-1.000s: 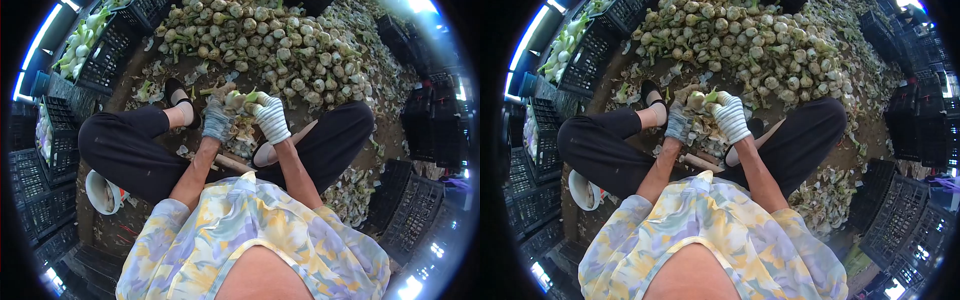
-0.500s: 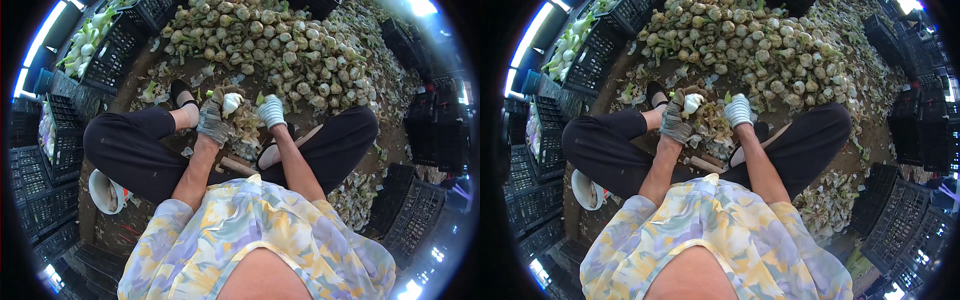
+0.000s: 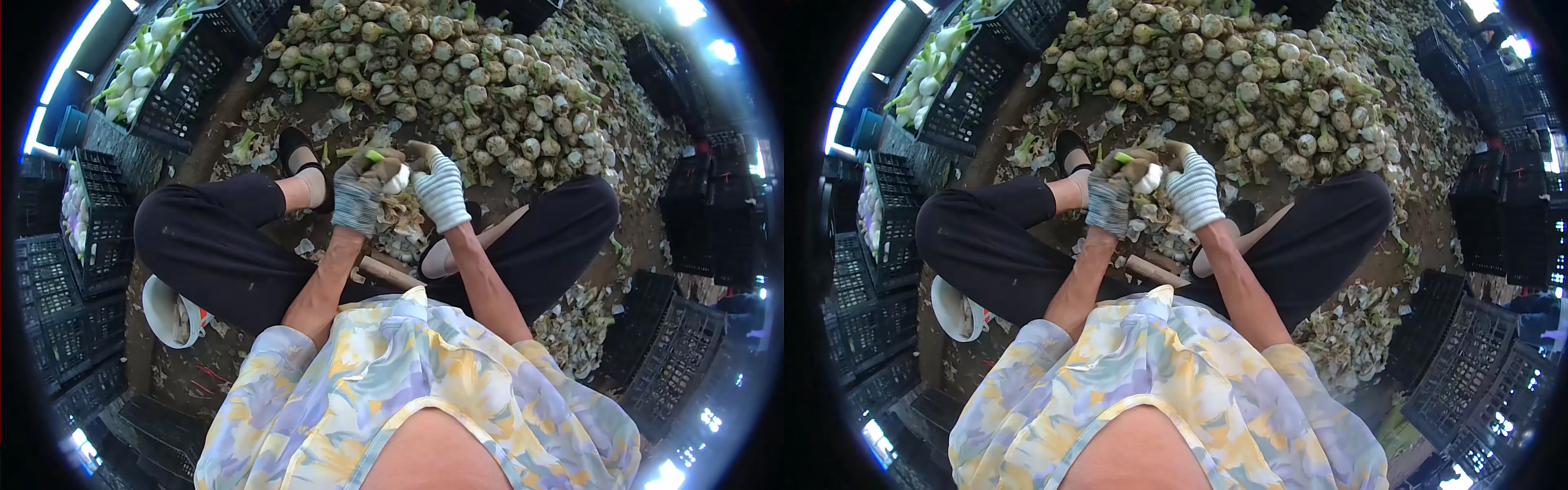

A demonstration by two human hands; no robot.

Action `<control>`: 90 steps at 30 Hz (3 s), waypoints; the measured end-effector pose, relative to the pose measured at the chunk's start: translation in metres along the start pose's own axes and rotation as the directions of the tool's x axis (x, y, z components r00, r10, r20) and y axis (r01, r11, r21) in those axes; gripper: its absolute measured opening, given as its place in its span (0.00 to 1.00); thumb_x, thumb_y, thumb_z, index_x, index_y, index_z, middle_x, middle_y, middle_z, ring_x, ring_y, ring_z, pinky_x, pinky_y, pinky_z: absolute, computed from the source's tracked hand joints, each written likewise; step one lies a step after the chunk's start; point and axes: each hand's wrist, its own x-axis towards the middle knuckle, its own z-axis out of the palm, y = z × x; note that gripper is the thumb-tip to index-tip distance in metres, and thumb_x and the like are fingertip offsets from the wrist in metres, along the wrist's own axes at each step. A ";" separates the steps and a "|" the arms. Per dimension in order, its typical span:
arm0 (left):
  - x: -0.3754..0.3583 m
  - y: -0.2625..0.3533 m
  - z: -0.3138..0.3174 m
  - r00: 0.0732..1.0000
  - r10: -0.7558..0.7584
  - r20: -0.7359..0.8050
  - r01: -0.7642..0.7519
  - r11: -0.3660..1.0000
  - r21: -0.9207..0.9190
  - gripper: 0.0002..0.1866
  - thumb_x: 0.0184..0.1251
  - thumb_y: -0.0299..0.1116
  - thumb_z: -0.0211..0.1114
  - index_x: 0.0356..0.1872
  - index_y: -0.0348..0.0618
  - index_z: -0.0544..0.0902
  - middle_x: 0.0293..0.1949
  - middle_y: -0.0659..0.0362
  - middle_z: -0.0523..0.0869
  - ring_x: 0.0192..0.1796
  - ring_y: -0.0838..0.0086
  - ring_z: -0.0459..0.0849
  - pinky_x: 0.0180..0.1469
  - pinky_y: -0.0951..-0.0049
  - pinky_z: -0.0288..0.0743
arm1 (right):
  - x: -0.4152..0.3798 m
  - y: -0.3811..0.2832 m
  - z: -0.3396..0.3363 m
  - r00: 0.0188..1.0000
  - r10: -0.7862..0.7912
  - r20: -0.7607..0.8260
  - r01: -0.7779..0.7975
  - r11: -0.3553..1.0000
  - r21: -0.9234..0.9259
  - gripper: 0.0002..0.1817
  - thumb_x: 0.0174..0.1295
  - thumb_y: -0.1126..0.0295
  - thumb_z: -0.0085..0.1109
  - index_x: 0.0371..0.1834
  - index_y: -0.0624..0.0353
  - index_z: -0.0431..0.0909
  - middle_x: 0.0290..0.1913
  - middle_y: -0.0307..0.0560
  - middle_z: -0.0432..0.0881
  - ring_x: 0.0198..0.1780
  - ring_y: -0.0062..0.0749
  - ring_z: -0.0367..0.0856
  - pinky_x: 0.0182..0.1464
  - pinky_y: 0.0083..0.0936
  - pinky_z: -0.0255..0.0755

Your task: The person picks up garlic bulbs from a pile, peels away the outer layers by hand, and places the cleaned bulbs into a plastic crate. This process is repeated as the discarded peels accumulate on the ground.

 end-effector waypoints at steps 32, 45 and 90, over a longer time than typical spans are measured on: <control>0.013 -0.042 -0.016 0.965 -0.263 -0.014 0.137 0.549 -0.825 0.16 0.61 0.39 0.59 0.44 0.39 0.75 0.45 0.53 0.78 0.46 0.63 0.77 0.49 0.59 0.75 | 0.000 -0.041 -0.021 0.927 0.306 0.217 -0.371 0.829 0.418 0.20 0.54 0.72 0.58 0.51 0.64 0.71 0.41 0.45 0.80 0.37 0.27 0.79 0.35 0.22 0.76; 0.005 -0.020 -0.004 0.999 -0.032 0.027 0.042 0.838 -0.545 0.10 0.63 0.33 0.56 0.42 0.39 0.77 0.46 0.53 0.78 0.44 0.68 0.79 0.46 0.75 0.76 | -0.005 0.014 0.004 0.940 0.297 0.169 -0.277 0.952 -0.133 0.16 0.46 0.72 0.60 0.40 0.65 0.77 0.35 0.55 0.81 0.37 0.40 0.80 0.41 0.29 0.72; 0.020 -0.035 -0.037 0.956 -0.051 -0.288 0.017 0.993 -0.119 0.07 0.61 0.21 0.54 0.40 0.36 0.76 0.38 0.57 0.81 0.38 0.75 0.80 0.40 0.79 0.75 | 0.041 -0.044 0.032 0.838 0.338 0.429 -0.434 0.889 0.147 0.25 0.50 0.83 0.54 0.54 0.71 0.66 0.42 0.49 0.79 0.39 0.23 0.77 0.40 0.16 0.72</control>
